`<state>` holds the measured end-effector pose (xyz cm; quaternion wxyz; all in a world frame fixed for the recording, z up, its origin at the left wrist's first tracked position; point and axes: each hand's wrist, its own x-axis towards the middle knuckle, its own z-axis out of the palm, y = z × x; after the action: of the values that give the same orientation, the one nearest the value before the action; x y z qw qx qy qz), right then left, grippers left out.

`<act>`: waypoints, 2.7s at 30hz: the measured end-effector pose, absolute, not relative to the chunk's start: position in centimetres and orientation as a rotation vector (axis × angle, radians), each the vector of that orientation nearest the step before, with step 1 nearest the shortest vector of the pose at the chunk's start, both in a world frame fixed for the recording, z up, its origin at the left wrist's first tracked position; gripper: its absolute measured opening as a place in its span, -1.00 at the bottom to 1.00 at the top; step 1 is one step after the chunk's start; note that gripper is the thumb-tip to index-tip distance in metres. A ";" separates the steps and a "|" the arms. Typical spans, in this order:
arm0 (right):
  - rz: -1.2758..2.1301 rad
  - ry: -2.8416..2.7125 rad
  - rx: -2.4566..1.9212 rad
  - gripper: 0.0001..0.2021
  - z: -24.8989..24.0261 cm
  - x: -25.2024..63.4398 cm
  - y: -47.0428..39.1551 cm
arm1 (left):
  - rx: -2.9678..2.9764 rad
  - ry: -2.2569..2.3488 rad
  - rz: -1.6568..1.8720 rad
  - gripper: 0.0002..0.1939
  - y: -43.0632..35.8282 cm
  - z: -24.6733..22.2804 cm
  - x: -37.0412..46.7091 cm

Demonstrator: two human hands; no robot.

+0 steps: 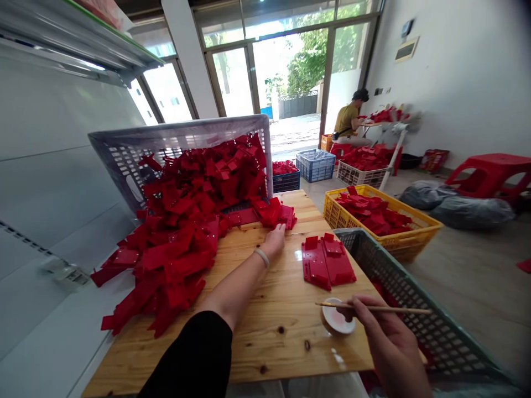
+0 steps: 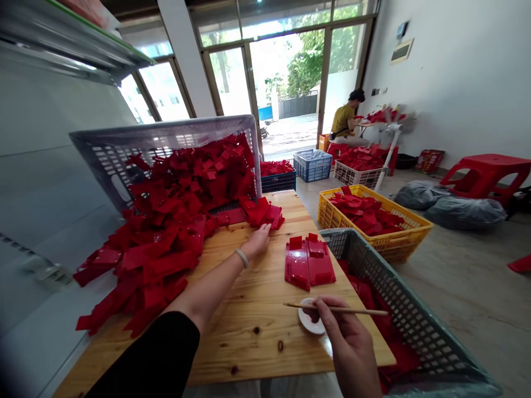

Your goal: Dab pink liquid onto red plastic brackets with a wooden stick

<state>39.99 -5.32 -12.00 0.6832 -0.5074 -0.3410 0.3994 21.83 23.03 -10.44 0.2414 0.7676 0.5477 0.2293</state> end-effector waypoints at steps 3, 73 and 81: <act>0.871 -0.804 -1.159 -0.60 -11.9 40.0 -5.6 | 2.228 1.554 0.513 -0.59 21.3 -10.7 19.3; 0.411 -1.531 -1.743 -0.49 -12.3 44.9 -3.8 | 0.548 0.607 0.888 -0.21 -1.4 -7.1 12.0; 0.572 -1.137 -1.409 -0.75 -5.2 39.6 -7.1 | 0.707 0.725 0.990 -0.28 -2.9 -6.6 13.0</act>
<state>39.59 -7.08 -5.16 0.5823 -0.6032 -0.4869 0.2450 13.03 -2.91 -6.64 0.7595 0.3248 0.3330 0.4548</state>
